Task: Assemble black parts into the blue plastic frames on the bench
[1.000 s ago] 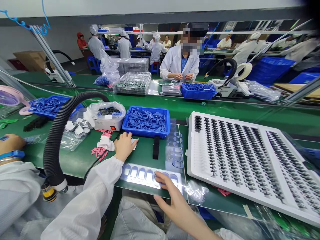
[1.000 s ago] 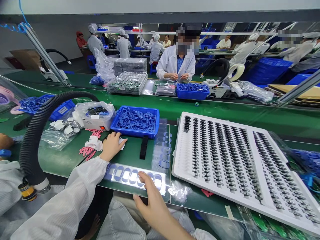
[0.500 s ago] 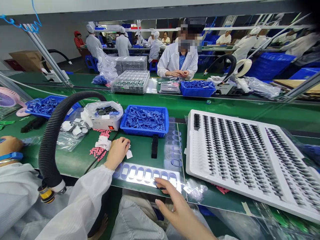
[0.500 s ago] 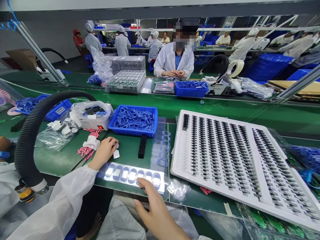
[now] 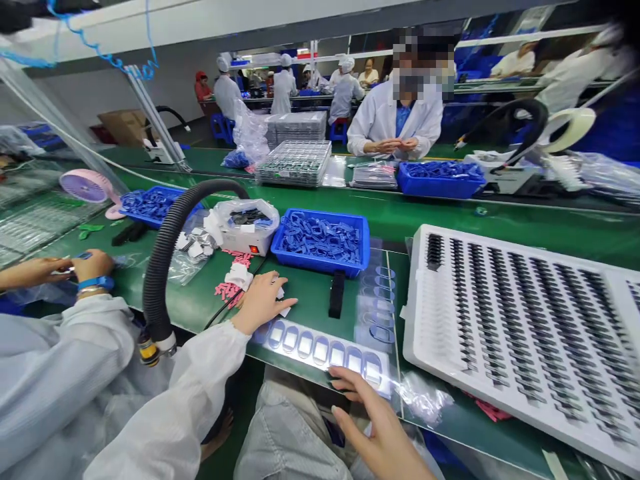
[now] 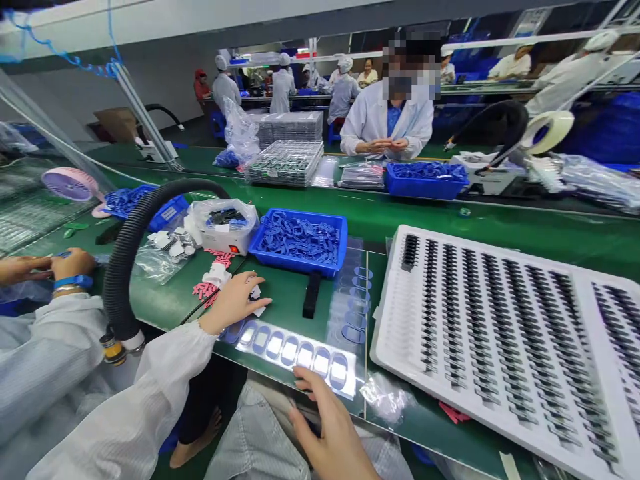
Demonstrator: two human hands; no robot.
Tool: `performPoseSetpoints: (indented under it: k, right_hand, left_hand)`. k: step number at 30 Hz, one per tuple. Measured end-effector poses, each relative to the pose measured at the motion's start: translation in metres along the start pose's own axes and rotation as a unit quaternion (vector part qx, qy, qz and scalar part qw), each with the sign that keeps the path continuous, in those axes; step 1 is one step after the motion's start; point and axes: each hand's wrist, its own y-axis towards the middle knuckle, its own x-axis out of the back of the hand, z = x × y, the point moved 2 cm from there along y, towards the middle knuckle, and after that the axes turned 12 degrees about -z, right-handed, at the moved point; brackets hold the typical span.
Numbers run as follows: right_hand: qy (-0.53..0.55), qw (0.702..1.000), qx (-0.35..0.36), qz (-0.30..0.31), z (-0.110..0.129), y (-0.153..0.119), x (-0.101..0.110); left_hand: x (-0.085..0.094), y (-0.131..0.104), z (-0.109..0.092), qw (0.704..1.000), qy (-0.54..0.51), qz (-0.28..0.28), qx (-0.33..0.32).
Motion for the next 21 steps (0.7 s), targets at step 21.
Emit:
performPoseSetpoints:
  k: [21]
  right_hand:
    - [0.007, 1.000, -0.012, -0.025, -0.005, -0.011, 0.007]
  left_hand:
    - [0.032, -0.011, 0.007, 1.000, -0.023, -0.013, 0.006]
